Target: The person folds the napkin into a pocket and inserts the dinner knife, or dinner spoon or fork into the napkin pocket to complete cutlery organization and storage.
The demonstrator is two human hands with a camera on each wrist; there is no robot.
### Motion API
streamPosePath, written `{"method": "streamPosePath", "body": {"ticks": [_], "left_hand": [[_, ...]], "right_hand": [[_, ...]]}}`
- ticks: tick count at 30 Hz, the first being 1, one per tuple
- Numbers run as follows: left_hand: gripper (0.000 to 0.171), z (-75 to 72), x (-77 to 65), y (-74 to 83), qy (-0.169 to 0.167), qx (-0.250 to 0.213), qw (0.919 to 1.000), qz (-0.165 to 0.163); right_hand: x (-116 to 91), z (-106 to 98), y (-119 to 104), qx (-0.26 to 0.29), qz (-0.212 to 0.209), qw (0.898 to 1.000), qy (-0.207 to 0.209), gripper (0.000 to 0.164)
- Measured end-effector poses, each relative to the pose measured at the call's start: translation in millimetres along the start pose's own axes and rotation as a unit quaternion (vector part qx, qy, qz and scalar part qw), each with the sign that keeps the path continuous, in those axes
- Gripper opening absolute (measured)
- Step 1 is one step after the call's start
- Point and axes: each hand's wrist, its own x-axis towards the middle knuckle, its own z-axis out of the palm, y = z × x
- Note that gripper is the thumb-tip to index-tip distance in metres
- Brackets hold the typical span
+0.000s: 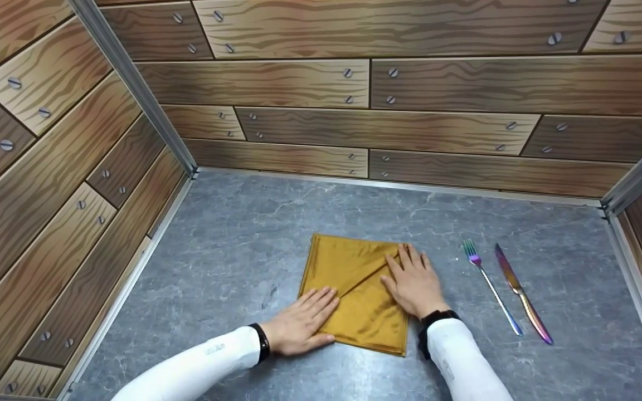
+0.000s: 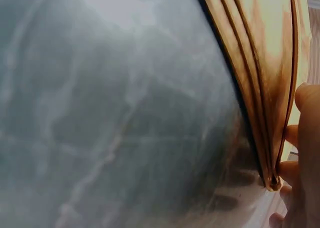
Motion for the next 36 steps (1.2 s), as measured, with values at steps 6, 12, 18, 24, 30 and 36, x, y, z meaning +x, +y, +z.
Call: {"method": "streamPosePath", "body": {"ticks": [6,12,18,24,30,36], "left_hand": [[0.08,-0.6,-1.4,2.3,0.004,-0.003,1.0,0.001],[0.079,2.5,-0.9,2.3,0.004,0.002,1.0,0.003],[0.08,9.1,1.6,0.0,0.005,-0.005,1.0,0.005],[0.08,9.3,-2.2,-3.8,0.017,-0.012,0.9997,0.014],[0.082,10.4,-13.0,-8.9,0.024,0.001,0.9996,0.017],[0.083,11.6,-15.3,-9.5,0.022,0.008,0.9995,0.02]], "right_hand": [[2,0,4,0.007,0.016,1.0,0.002,0.061],[1,1,6,0.034,0.027,0.999,-0.003,0.057],[-1,4,11,0.058,0.03,0.998,-0.016,0.066],[0,4,15,0.067,0.032,0.997,-0.018,0.069],[2,3,15,0.062,0.034,0.997,-0.026,0.069],[1,3,15,0.058,0.033,0.997,-0.024,0.069]]}}
